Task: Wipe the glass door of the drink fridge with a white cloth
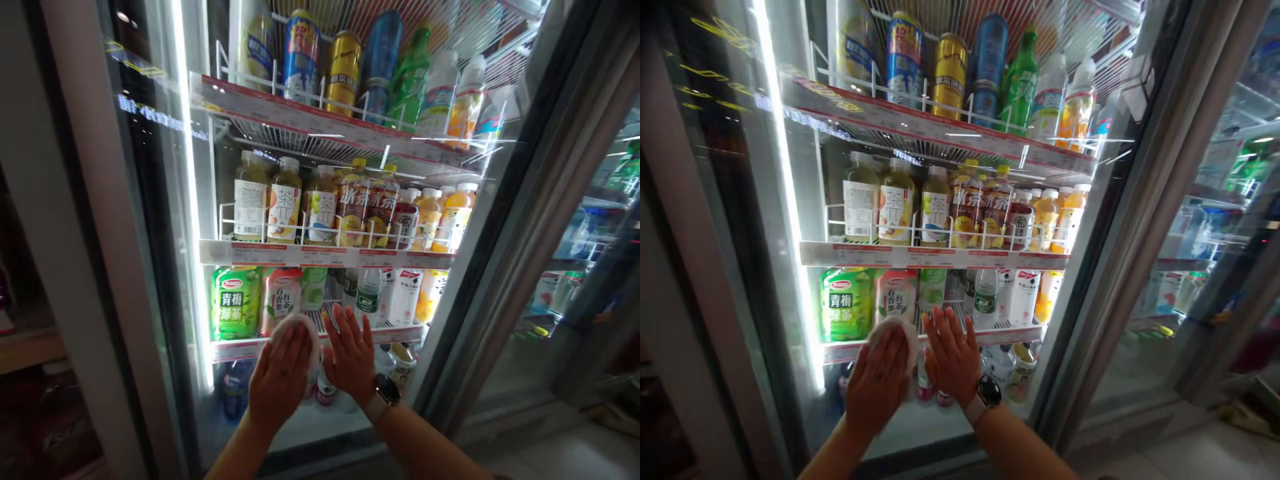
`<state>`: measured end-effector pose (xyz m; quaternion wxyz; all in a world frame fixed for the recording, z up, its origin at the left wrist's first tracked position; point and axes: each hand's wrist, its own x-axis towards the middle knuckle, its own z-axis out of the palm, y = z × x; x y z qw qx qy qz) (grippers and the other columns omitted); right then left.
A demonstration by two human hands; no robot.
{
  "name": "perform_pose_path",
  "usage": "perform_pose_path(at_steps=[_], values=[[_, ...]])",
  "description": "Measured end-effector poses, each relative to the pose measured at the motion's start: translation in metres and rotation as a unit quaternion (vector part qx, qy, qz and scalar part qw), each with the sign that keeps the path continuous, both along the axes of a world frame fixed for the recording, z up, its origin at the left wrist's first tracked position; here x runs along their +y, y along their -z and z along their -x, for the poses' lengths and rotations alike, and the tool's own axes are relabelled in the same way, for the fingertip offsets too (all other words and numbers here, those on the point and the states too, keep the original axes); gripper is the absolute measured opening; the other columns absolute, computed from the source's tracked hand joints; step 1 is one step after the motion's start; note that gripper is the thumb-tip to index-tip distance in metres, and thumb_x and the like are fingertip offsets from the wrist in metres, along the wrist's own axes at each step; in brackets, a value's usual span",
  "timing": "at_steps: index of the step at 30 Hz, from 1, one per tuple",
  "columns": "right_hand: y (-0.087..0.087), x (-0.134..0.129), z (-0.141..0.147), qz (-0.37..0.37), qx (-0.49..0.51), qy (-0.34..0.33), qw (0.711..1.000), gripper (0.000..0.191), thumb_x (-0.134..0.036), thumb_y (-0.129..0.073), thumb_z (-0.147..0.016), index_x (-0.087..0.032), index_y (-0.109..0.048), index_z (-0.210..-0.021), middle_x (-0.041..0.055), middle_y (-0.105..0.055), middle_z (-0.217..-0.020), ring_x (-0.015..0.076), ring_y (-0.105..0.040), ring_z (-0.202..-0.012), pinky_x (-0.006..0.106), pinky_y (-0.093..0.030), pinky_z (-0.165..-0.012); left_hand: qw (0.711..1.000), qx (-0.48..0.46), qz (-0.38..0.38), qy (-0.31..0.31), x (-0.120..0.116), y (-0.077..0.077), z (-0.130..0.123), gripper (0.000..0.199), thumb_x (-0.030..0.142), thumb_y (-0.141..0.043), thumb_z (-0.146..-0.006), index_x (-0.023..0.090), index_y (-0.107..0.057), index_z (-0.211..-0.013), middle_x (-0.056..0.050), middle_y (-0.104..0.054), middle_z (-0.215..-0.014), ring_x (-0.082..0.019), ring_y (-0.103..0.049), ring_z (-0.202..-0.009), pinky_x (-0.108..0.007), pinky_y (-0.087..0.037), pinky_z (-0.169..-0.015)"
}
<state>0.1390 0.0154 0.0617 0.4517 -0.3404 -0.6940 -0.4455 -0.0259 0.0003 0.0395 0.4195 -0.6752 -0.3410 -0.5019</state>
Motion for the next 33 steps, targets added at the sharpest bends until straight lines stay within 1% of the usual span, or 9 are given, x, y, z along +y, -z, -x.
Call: perform_pose_path(at_steps=[5,9,12,17,21,25,28,30,33], values=[[0.000,-0.001,0.001,0.008,0.005,-0.011,1.000,0.067,-0.021,-0.044,-0.090,-0.015,-0.026,-0.155,0.0099,-0.049,-0.149,0.0230,-0.029,-0.147,0.046,-0.016,-0.123,0.998,-0.024,-0.035,-0.054,-0.002,-0.031,0.054,0.072,0.015,-0.051,-0.087,0.010,-0.022,-0.153,-0.013,-0.025,-0.159,-0.024,-0.021,-0.149,-0.043,-0.015,-0.124],[0.002,0.000,0.001,0.006,0.005,-0.002,1.000,0.067,-0.023,-0.046,-0.090,-0.017,-0.029,-0.154,0.0087,-0.048,-0.150,0.0240,-0.029,-0.147,0.045,-0.018,-0.123,0.992,-0.096,-0.033,-0.077,-0.001,-0.039,0.073,0.078,0.015,-0.055,-0.085,0.016,-0.021,-0.154,-0.011,-0.026,-0.160,-0.028,-0.023,-0.148,-0.048,-0.017,-0.124],[0.004,0.000,0.001,0.011,0.007,-0.001,1.000,0.066,-0.024,-0.046,-0.090,-0.018,-0.031,-0.154,0.0073,-0.048,-0.150,0.0233,-0.030,-0.147,0.045,-0.017,-0.123,0.989,-0.120,-0.028,-0.080,0.001,-0.036,0.063,0.078,0.015,-0.055,-0.086,0.017,-0.019,-0.155,-0.010,-0.024,-0.161,-0.029,-0.022,-0.149,-0.051,-0.014,-0.124],[0.002,0.001,0.002,0.005,0.008,-0.002,1.000,0.066,-0.025,-0.046,-0.090,-0.019,-0.032,-0.153,0.0065,-0.051,-0.147,0.0230,-0.030,-0.147,0.044,-0.018,-0.123,0.995,-0.069,-0.039,-0.056,0.003,-0.018,0.017,0.073,0.015,-0.052,-0.087,0.013,-0.023,-0.154,-0.014,-0.027,-0.159,-0.026,-0.021,-0.149,-0.047,-0.013,-0.124],[0.002,0.001,0.002,0.000,0.011,-0.011,1.000,0.061,-0.023,-0.043,-0.091,-0.017,-0.035,-0.152,0.0076,-0.053,-0.145,0.0212,-0.029,-0.147,0.044,-0.016,-0.124,0.999,-0.036,-0.005,-0.021,0.002,0.010,-0.022,0.063,0.014,-0.047,-0.090,0.012,-0.032,-0.151,-0.014,-0.048,-0.147,-0.021,-0.022,-0.148,-0.042,-0.014,-0.124],[0.003,0.003,0.001,-0.006,0.008,-0.005,1.000,0.060,-0.022,-0.041,-0.091,-0.017,-0.038,-0.151,0.0088,-0.054,-0.145,0.0215,-0.030,-0.147,0.044,-0.016,-0.123,0.999,-0.039,0.003,0.010,0.002,0.030,-0.039,0.053,0.015,-0.044,-0.092,0.008,-0.043,-0.145,-0.015,-0.066,-0.126,-0.017,-0.023,-0.148,-0.040,-0.015,-0.124],[0.003,0.003,0.000,-0.014,0.006,-0.004,1.000,0.061,-0.021,-0.039,-0.091,-0.017,-0.036,-0.152,0.0097,-0.053,-0.145,0.0226,-0.033,-0.146,0.045,-0.018,-0.123,0.999,-0.023,0.005,0.030,0.002,0.026,-0.032,0.052,0.014,-0.042,-0.092,0.012,-0.045,-0.143,-0.012,-0.067,-0.126,-0.015,-0.026,-0.147,-0.038,-0.016,-0.124],[0.003,0.003,0.000,-0.012,0.006,-0.007,1.000,0.063,-0.021,-0.040,-0.090,-0.016,-0.034,-0.153,0.0099,-0.053,-0.146,0.0232,-0.034,-0.145,0.045,-0.018,-0.123,0.999,-0.017,0.011,0.028,0.001,0.015,-0.021,0.054,0.014,-0.042,-0.092,0.015,-0.043,-0.146,-0.010,-0.066,-0.128,-0.015,-0.027,-0.146,-0.038,-0.015,-0.124],[0.004,0.001,-0.001,0.005,0.003,-0.011,1.000,0.065,-0.021,-0.043,-0.090,-0.016,-0.030,-0.154,0.0099,-0.051,-0.147,0.0237,-0.033,-0.146,0.045,-0.018,-0.123,0.999,-0.032,-0.004,-0.011,-0.001,-0.005,0.007,0.060,0.015,-0.045,-0.091,0.015,-0.033,-0.151,-0.012,-0.058,-0.137,-0.017,-0.027,-0.146,-0.039,-0.013,-0.124]])
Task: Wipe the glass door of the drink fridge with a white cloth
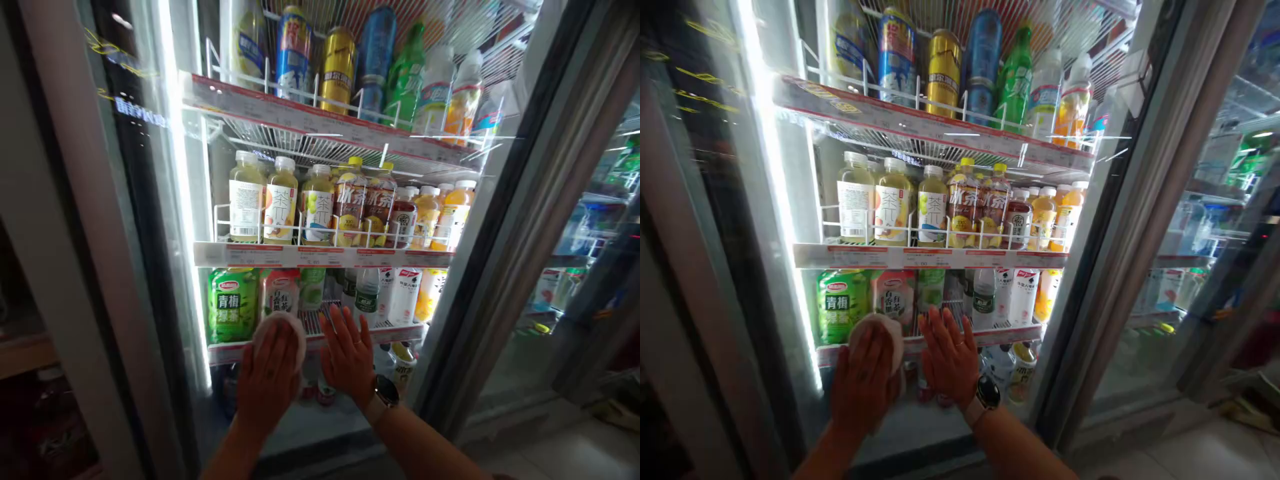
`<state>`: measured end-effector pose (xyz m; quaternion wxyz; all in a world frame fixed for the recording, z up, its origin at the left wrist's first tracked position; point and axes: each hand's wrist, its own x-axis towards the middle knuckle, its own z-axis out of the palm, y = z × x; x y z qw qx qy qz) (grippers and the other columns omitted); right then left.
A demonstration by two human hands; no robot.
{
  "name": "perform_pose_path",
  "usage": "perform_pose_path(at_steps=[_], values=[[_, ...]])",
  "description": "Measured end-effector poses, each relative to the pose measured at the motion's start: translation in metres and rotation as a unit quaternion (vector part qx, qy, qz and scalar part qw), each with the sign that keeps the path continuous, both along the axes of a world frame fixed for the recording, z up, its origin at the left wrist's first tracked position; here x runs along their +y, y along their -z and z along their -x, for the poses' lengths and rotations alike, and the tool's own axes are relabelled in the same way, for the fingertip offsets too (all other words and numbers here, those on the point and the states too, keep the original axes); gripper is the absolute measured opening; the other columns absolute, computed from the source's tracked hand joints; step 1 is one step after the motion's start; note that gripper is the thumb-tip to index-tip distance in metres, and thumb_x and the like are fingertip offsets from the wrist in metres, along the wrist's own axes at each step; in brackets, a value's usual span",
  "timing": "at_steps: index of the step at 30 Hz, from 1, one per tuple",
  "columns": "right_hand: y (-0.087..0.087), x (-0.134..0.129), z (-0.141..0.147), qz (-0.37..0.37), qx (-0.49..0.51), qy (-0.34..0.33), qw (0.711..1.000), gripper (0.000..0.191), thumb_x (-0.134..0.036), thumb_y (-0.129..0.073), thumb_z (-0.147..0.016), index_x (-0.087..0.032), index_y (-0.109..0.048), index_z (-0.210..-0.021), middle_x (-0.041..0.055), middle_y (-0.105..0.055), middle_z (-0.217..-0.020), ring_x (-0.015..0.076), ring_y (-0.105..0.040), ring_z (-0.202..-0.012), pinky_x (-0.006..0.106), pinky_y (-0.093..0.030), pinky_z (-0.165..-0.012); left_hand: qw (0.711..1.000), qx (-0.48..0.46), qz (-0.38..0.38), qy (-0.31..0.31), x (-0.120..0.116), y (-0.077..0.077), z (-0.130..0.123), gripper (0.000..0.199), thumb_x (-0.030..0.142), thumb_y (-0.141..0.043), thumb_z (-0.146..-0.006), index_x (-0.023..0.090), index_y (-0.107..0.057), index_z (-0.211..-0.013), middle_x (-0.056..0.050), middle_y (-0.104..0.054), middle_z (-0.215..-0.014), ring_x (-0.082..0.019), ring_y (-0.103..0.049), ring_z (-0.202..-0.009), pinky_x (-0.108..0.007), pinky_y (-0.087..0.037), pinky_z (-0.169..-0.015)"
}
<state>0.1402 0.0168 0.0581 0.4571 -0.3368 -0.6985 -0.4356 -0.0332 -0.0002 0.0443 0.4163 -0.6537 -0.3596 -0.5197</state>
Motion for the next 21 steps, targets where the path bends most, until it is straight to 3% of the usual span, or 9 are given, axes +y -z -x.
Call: perform_pose_path(at_steps=[5,9,16,21], values=[[0.001,-0.001,0.000,0.010,0.002,-0.004,1.000,0.068,-0.022,-0.045,-0.090,-0.016,-0.027,-0.155,0.0086,-0.049,-0.149,0.0234,-0.031,-0.147,0.046,-0.017,-0.123,0.994,-0.064,-0.010,-0.084,-0.002,-0.030,0.058,0.076,0.019,-0.056,-0.087,0.014,-0.021,-0.154,-0.016,-0.035,-0.155,-0.028,-0.026,-0.147,-0.050,-0.016,-0.123],[-0.001,-0.002,0.002,0.008,0.005,-0.009,1.000,0.068,-0.022,-0.045,-0.090,-0.016,-0.026,-0.155,0.0082,-0.047,-0.150,0.0224,-0.027,-0.148,0.045,-0.015,-0.124,0.986,-0.138,-0.008,-0.097,-0.004,-0.041,0.076,0.075,0.020,-0.053,-0.088,0.014,-0.020,-0.155,-0.017,-0.029,-0.158,-0.035,-0.027,-0.146,-0.060,-0.021,-0.119],[-0.003,-0.002,0.003,0.007,0.009,-0.008,1.000,0.067,-0.022,-0.045,-0.091,-0.017,-0.026,-0.155,0.0068,-0.047,-0.150,0.0209,-0.027,-0.148,0.044,-0.015,-0.124,0.989,-0.125,-0.018,-0.082,0.003,-0.030,0.044,0.076,0.019,-0.054,-0.087,0.018,-0.020,-0.155,-0.015,-0.029,-0.158,-0.033,-0.027,-0.147,-0.058,-0.019,-0.121],[-0.003,-0.002,0.003,-0.002,0.007,0.006,1.000,0.068,-0.023,-0.045,-0.090,-0.017,-0.026,-0.155,0.0083,-0.049,-0.149,0.0224,-0.029,-0.147,0.044,-0.017,-0.123,0.996,-0.061,-0.024,-0.056,0.006,-0.008,0.003,0.075,0.018,-0.056,-0.086,0.014,-0.024,-0.154,-0.016,-0.038,-0.153,-0.029,-0.027,-0.147,-0.050,-0.019,-0.123]])
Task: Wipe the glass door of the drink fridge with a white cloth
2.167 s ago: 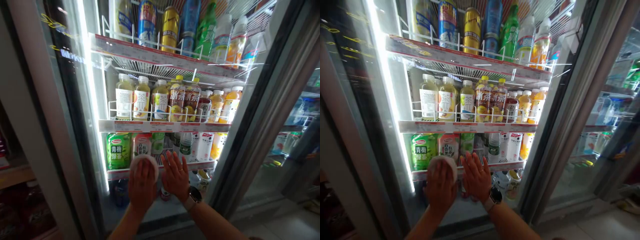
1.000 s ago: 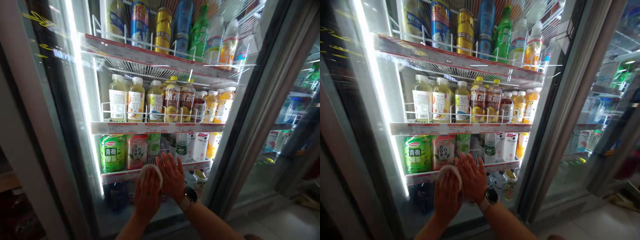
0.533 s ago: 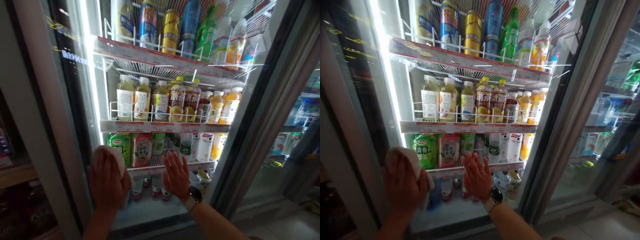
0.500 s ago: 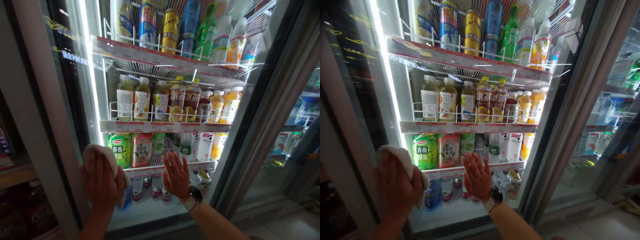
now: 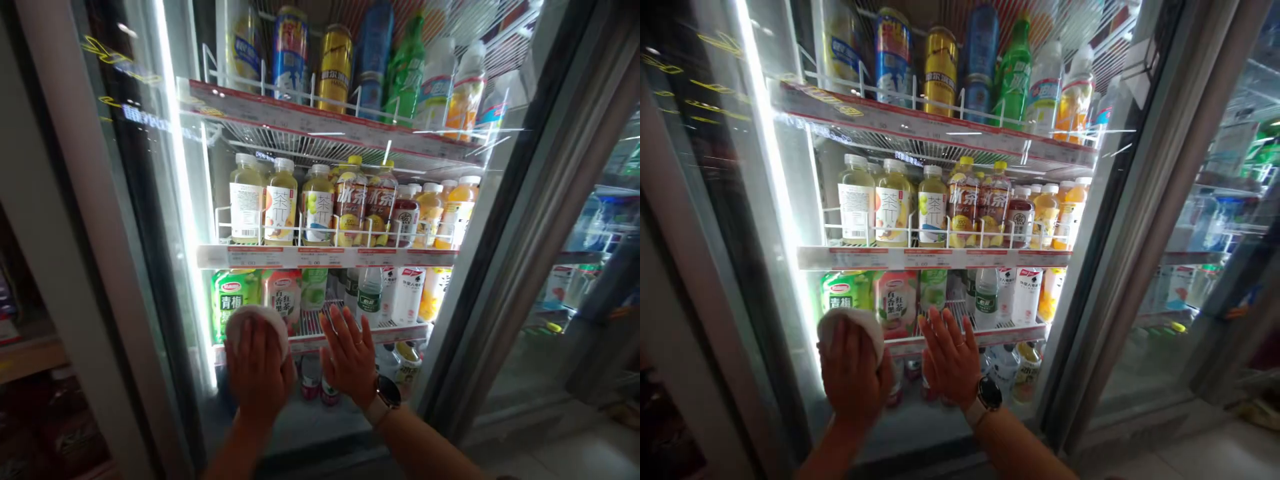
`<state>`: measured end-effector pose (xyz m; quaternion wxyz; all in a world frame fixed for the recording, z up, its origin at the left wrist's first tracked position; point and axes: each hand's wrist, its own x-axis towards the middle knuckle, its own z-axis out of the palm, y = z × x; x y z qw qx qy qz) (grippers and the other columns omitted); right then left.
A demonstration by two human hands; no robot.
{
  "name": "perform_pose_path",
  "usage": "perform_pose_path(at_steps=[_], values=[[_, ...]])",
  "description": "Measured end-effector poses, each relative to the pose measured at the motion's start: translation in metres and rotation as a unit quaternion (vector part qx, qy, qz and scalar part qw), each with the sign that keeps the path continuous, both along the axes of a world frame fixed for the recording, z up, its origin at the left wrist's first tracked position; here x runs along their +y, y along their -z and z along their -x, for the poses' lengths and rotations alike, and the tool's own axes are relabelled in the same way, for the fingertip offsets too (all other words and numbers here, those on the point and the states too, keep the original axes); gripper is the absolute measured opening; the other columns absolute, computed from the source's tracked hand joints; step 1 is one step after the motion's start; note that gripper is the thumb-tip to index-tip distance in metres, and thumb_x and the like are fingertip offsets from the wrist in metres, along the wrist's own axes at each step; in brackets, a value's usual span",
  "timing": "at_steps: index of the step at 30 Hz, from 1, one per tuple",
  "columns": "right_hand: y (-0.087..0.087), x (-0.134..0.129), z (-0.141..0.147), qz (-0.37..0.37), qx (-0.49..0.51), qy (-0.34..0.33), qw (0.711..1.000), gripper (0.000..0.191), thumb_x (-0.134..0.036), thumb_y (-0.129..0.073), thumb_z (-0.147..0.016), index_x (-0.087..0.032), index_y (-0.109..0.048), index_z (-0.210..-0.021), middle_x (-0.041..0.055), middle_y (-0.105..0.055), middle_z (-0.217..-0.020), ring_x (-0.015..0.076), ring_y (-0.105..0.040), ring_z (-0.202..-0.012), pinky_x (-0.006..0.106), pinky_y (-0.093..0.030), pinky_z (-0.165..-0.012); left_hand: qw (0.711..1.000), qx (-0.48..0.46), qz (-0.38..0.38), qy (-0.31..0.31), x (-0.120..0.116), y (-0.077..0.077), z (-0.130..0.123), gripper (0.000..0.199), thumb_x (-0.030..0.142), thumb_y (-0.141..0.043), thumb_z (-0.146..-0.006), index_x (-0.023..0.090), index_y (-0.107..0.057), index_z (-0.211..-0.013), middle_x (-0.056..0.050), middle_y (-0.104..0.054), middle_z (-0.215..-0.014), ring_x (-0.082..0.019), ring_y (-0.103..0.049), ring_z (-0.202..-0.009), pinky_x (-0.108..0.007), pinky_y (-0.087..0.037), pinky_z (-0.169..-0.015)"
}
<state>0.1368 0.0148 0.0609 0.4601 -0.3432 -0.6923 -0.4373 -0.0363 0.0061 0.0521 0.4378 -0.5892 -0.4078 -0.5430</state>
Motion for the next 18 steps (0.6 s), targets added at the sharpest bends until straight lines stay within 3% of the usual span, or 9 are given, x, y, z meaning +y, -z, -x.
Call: perform_pose_path(at_steps=[4,8,11,14,18], values=[[0.001,0.002,0.000,-0.010,0.000,0.001,1.000,0.064,-0.022,-0.042,-0.090,-0.017,-0.033,-0.153,0.0097,-0.052,-0.146,0.0233,-0.033,-0.145,0.045,-0.018,-0.123,0.997,0.031,0.019,0.061,-0.002,0.031,-0.037,0.057,0.019,-0.047,-0.093,0.014,-0.038,-0.148,-0.013,-0.058,-0.138,-0.019,-0.027,-0.147,-0.041,-0.017,-0.124],[0.002,0.002,-0.001,-0.010,-0.004,0.003,1.000,0.061,-0.022,-0.042,-0.092,-0.016,-0.034,-0.152,0.0114,-0.054,-0.145,0.0226,-0.031,-0.146,0.045,-0.016,-0.123,0.993,0.057,0.039,0.093,-0.004,0.046,-0.046,0.046,0.020,-0.040,-0.095,0.015,-0.051,-0.140,-0.012,-0.066,-0.128,-0.016,-0.028,-0.146,-0.038,-0.015,-0.124],[0.002,0.001,-0.002,-0.003,-0.008,0.000,1.000,0.061,-0.021,-0.037,-0.094,-0.015,-0.030,-0.154,0.0115,-0.053,-0.145,0.0222,-0.031,-0.146,0.046,-0.016,-0.123,0.990,0.092,0.049,0.091,-0.006,0.038,-0.032,0.047,0.015,-0.041,-0.093,0.017,-0.052,-0.139,-0.008,-0.066,-0.128,-0.014,-0.030,-0.145,-0.036,-0.015,-0.124],[0.001,0.000,-0.003,0.008,-0.010,0.003,1.000,0.063,-0.021,-0.039,-0.093,-0.017,-0.027,-0.155,0.0103,-0.051,-0.147,0.0227,-0.032,-0.146,0.046,-0.017,-0.122,0.992,0.091,0.047,0.067,-0.009,0.020,-0.005,0.054,0.014,-0.042,-0.091,0.015,-0.044,-0.145,-0.009,-0.066,-0.129,-0.015,-0.027,-0.147,-0.037,-0.015,-0.124],[0.000,-0.002,-0.003,0.011,-0.010,-0.005,1.000,0.066,-0.022,-0.043,-0.093,-0.017,-0.025,-0.156,0.0092,-0.047,-0.151,0.0224,-0.028,-0.147,0.045,-0.016,-0.123,0.998,0.051,0.023,0.004,-0.010,-0.006,0.039,0.068,0.015,-0.049,-0.088,0.014,-0.028,-0.153,-0.014,-0.051,-0.145,-0.021,-0.025,-0.148,-0.043,-0.017,-0.123]])
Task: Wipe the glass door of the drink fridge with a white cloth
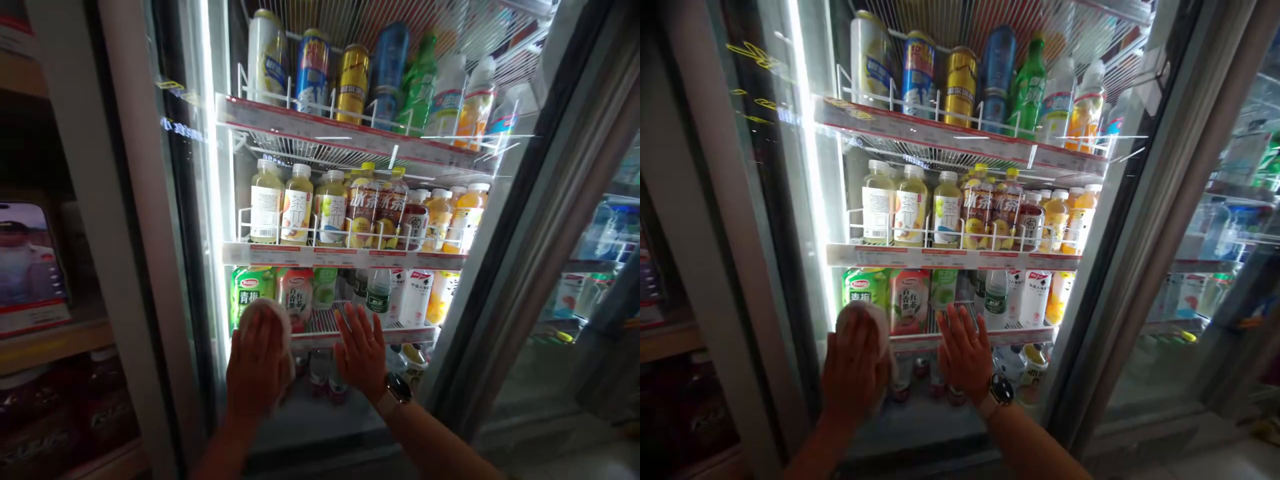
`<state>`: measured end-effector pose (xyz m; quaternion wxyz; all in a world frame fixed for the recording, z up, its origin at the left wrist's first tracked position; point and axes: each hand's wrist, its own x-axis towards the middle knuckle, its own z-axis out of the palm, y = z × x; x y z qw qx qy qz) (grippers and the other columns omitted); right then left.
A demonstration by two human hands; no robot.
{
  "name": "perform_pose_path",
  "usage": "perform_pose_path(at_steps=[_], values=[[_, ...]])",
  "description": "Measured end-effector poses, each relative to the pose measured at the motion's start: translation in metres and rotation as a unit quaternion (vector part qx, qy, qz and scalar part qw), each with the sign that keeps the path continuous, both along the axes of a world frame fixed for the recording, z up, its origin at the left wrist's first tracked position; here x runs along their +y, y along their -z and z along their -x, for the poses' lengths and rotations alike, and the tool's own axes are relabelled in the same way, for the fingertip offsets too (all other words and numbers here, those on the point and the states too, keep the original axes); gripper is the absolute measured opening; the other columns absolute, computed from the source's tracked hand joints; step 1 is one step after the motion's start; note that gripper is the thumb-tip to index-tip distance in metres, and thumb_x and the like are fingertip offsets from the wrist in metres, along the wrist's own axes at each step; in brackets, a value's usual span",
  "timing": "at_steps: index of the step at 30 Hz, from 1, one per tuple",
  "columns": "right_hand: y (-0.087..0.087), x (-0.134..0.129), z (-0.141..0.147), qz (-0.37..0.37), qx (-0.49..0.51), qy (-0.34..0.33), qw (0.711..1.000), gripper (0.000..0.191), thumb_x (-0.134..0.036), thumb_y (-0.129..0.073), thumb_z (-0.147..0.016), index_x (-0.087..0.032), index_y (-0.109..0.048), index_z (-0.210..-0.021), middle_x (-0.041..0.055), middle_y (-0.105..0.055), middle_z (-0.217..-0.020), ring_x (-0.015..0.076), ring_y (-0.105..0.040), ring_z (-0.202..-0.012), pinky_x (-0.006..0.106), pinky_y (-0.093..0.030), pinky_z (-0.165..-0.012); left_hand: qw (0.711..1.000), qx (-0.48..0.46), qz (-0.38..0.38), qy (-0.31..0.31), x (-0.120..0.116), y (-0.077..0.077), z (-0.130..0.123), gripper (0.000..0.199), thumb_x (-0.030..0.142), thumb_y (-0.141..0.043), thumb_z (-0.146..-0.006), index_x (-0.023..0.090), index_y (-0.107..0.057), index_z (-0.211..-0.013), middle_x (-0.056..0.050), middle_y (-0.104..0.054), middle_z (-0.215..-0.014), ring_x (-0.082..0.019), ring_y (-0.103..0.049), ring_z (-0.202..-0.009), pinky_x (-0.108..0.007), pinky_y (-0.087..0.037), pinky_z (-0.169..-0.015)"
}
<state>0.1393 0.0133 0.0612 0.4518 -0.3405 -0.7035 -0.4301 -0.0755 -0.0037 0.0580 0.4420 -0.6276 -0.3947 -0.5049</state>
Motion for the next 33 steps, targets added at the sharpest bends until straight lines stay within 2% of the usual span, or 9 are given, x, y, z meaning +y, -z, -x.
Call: perform_pose_path(at_steps=[4,7,11,16,19,21,24,29,33], values=[[0.001,0.001,0.001,0.001,0.008,-0.009,1.000,0.066,-0.021,-0.044,-0.092,-0.018,-0.025,-0.155,0.0082,-0.046,-0.151,0.0220,-0.028,-0.148,0.045,-0.016,-0.124,0.998,-0.056,-0.020,-0.028,0.002,-0.014,0.025,0.076,0.015,-0.054,-0.086,0.012,-0.022,-0.154,-0.017,-0.034,-0.156,-0.026,-0.024,-0.148,-0.046,-0.017,-0.123],[0.002,0.002,0.001,0.003,0.006,-0.008,1.000,0.067,-0.022,-0.045,-0.091,-0.017,-0.026,-0.155,0.0084,-0.045,-0.151,0.0233,-0.029,-0.147,0.046,-0.015,-0.124,0.996,-0.084,-0.027,-0.020,0.005,-0.011,0.015,0.075,0.015,-0.053,-0.086,0.015,-0.022,-0.154,-0.016,-0.031,-0.157,-0.028,-0.025,-0.148,-0.051,-0.017,-0.123],[0.001,0.001,0.002,-0.005,0.007,-0.004,1.000,0.066,-0.022,-0.043,-0.091,-0.016,-0.026,-0.155,0.0083,-0.045,-0.152,0.0231,-0.027,-0.148,0.046,-0.015,-0.124,0.998,-0.055,-0.032,0.000,0.007,0.002,-0.021,0.073,0.013,-0.052,-0.086,0.014,-0.024,-0.153,-0.016,-0.035,-0.155,-0.027,-0.025,-0.148,-0.048,-0.018,-0.123],[0.000,0.003,0.003,-0.019,0.011,-0.003,1.000,0.066,-0.022,-0.042,-0.091,-0.016,-0.026,-0.155,0.0086,-0.048,-0.150,0.0224,-0.029,-0.147,0.045,-0.016,-0.124,0.998,-0.014,-0.007,0.054,0.006,0.029,-0.067,0.060,0.015,-0.046,-0.092,0.012,-0.033,-0.150,-0.014,-0.054,-0.142,-0.020,-0.024,-0.148,-0.042,-0.016,-0.124],[0.002,0.005,0.003,-0.022,0.010,0.001,1.000,0.064,-0.021,-0.042,-0.091,-0.016,-0.029,-0.154,0.0099,-0.050,-0.147,0.0224,-0.031,-0.146,0.045,-0.017,-0.123,0.996,-0.020,0.009,0.087,0.006,0.046,-0.085,0.054,0.016,-0.042,-0.095,0.013,-0.036,-0.149,-0.013,-0.063,-0.132,-0.017,-0.024,-0.147,-0.039,-0.015,-0.124],[0.003,0.005,0.002,-0.022,0.006,0.003,1.000,0.063,-0.020,-0.042,-0.092,-0.016,-0.031,-0.153,0.0105,-0.051,-0.147,0.0222,-0.030,-0.147,0.045,-0.016,-0.123,0.995,-0.023,0.007,0.097,0.007,0.051,-0.089,0.053,0.016,-0.041,-0.096,0.011,-0.037,-0.148,-0.013,-0.066,-0.127,-0.015,-0.024,-0.147,-0.038,-0.015,-0.124],[0.003,0.005,0.002,-0.024,0.009,0.000,1.000,0.063,-0.020,-0.041,-0.092,-0.015,-0.031,-0.154,0.0107,-0.051,-0.147,0.0220,-0.028,-0.148,0.045,-0.014,-0.124,0.995,0.008,0.004,0.102,0.008,0.048,-0.083,0.052,0.013,-0.040,-0.095,0.013,-0.041,-0.146,-0.011,-0.068,-0.124,-0.015,-0.026,-0.147,-0.037,-0.016,-0.124],[0.001,0.002,0.001,-0.007,0.005,-0.005,1.000,0.065,-0.021,-0.043,-0.092,-0.017,-0.027,-0.155,0.0084,-0.048,-0.149,0.0221,-0.028,-0.148,0.045,-0.015,-0.124,0.996,0.032,0.010,0.077,0.004,0.025,-0.049,0.057,0.012,-0.039,-0.094,0.013,-0.033,-0.150,-0.011,-0.066,-0.128,-0.014,-0.024,-0.147,-0.038,-0.014,-0.124],[0.002,0.002,0.001,-0.003,0.008,-0.009,1.000,0.067,-0.021,-0.044,-0.091,-0.017,-0.025,-0.155,0.0075,-0.045,-0.152,0.0224,-0.028,-0.148,0.045,-0.015,-0.124,1.000,0.014,-0.007,0.014,0.001,0.003,-0.006,0.067,0.013,-0.048,-0.090,0.010,-0.025,-0.153,-0.017,-0.046,-0.149,-0.019,-0.021,-0.149,-0.042,-0.014,-0.124]])
